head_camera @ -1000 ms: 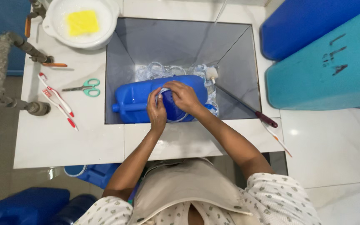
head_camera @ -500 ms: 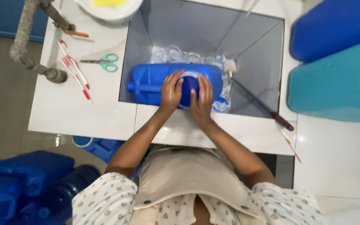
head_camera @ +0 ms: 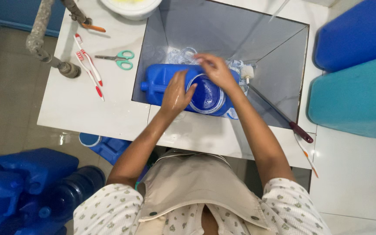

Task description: The person cleans a large blue plastic container by rinsing it with water and scrubbing the interior with a yellow sponge. They then rinse the container again and proceed to scrub the blue lid using a toothbrush before rinsing it under the tap.

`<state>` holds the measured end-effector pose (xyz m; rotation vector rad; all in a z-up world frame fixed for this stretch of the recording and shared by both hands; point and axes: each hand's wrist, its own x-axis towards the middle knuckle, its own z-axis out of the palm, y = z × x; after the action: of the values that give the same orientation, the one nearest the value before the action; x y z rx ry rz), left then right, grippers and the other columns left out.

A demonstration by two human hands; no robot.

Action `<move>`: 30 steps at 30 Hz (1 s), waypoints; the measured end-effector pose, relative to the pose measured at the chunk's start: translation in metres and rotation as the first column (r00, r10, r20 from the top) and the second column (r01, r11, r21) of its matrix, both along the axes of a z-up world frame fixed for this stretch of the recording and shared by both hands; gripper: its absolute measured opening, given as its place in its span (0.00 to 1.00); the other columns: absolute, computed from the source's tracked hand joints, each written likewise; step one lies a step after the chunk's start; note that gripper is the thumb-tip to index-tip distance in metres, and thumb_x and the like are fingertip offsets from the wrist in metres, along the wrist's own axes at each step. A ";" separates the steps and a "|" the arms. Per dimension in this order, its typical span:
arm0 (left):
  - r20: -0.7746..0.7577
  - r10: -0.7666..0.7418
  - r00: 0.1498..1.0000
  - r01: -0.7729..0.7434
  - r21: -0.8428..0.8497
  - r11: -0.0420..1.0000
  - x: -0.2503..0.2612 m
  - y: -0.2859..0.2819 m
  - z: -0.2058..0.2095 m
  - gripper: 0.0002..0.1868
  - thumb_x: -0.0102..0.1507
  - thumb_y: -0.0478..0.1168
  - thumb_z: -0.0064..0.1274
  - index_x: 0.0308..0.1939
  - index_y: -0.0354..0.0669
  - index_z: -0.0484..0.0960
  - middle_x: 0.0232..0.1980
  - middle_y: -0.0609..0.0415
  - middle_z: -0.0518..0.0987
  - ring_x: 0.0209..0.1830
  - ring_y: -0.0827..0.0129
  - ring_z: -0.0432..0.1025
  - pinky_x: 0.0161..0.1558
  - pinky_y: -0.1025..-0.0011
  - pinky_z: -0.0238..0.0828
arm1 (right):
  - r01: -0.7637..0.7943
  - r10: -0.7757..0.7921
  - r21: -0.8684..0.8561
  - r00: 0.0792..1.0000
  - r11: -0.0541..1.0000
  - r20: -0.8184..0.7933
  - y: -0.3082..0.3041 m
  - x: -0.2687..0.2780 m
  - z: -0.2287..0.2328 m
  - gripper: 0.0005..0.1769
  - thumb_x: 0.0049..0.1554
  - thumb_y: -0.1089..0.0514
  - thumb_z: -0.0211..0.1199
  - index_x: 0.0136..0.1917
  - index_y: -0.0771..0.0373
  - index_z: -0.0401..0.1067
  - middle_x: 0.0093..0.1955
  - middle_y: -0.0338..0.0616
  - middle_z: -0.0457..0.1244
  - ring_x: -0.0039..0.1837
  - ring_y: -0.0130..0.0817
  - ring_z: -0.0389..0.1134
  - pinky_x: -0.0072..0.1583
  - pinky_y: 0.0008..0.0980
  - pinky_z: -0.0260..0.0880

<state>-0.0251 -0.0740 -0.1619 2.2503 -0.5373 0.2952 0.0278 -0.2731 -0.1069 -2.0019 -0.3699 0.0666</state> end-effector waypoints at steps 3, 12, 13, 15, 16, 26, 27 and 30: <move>0.033 -0.214 0.976 0.217 -0.135 0.967 0.010 -0.007 0.008 0.25 0.71 0.43 0.51 0.68 0.33 0.70 0.67 0.35 0.74 0.66 0.41 0.70 0.66 0.54 0.66 | 0.341 -0.374 0.177 0.904 0.923 0.206 -0.019 -0.068 -0.006 0.19 0.70 0.55 0.51 0.70 0.64 0.70 0.71 0.49 0.65 0.75 0.41 0.64 0.77 0.38 0.60; -0.477 0.120 0.871 -0.211 -0.143 0.967 -0.035 -0.026 -0.024 0.34 0.67 0.49 0.57 0.71 0.35 0.66 0.54 0.31 0.77 0.51 0.47 0.74 0.52 0.59 0.72 | 0.192 -0.131 -0.266 0.964 0.945 0.231 0.003 -0.070 -0.005 0.23 0.62 0.56 0.61 0.69 0.63 0.71 0.68 0.54 0.66 0.70 0.52 0.65 0.70 0.41 0.63; -0.650 0.081 0.756 -0.251 -0.173 0.953 -0.044 -0.024 -0.020 0.36 0.66 0.50 0.57 0.73 0.39 0.65 0.48 0.31 0.80 0.46 0.52 0.77 0.48 0.62 0.74 | 0.051 -0.015 -0.313 0.993 0.948 0.117 0.005 -0.048 0.003 0.23 0.61 0.58 0.60 0.69 0.62 0.71 0.67 0.52 0.67 0.70 0.48 0.67 0.69 0.39 0.66; -0.804 -0.005 0.595 -0.345 -0.260 0.902 -0.053 -0.014 -0.014 0.36 0.64 0.51 0.58 0.72 0.40 0.66 0.43 0.33 0.80 0.38 0.59 0.77 0.41 0.66 0.75 | -0.255 0.219 -0.352 0.966 0.901 -0.139 0.015 -0.015 0.017 0.25 0.58 0.62 0.57 0.69 0.59 0.72 0.67 0.46 0.69 0.68 0.40 0.71 0.68 0.34 0.70; -0.813 -0.035 0.581 -0.397 -0.321 0.860 -0.059 -0.006 -0.011 0.33 0.64 0.50 0.59 0.68 0.38 0.67 0.43 0.34 0.78 0.37 0.61 0.76 0.39 0.67 0.75 | -0.320 0.283 -0.242 0.943 0.916 -0.174 0.020 -0.013 0.021 0.24 0.59 0.63 0.57 0.69 0.61 0.72 0.66 0.46 0.69 0.68 0.39 0.70 0.69 0.35 0.68; -0.491 0.144 0.859 -0.505 -0.765 0.400 -0.003 0.158 0.062 0.23 0.64 0.35 0.60 0.61 0.32 0.73 0.53 0.50 0.80 0.50 0.71 0.76 0.54 0.72 0.75 | 0.001 0.147 0.394 0.927 0.919 -0.346 0.167 0.076 -0.047 0.17 0.67 0.55 0.53 0.63 0.62 0.76 0.65 0.49 0.69 0.64 0.36 0.70 0.67 0.36 0.68; -0.451 0.250 0.857 -0.513 -0.701 0.495 -0.002 0.174 0.072 0.23 0.65 0.35 0.60 0.61 0.32 0.74 0.53 0.50 0.81 0.50 0.71 0.76 0.54 0.73 0.75 | -0.085 0.135 0.262 0.975 0.961 -0.179 0.184 0.083 -0.061 0.17 0.65 0.56 0.55 0.62 0.63 0.77 0.64 0.50 0.68 0.64 0.40 0.69 0.66 0.36 0.68; -0.299 0.396 0.868 -0.497 -0.531 0.687 -0.001 0.196 0.086 0.24 0.65 0.34 0.58 0.64 0.28 0.73 0.54 0.46 0.82 0.51 0.70 0.77 0.54 0.73 0.75 | -0.169 0.189 -0.127 0.968 0.977 0.164 0.228 0.096 -0.090 0.14 0.59 0.58 0.59 0.57 0.64 0.77 0.61 0.56 0.66 0.61 0.52 0.69 0.63 0.40 0.69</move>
<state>-0.0258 0.1221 -0.0756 1.7201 0.2079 0.4526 0.1237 -0.0453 -0.1969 -2.0869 -0.6733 0.0252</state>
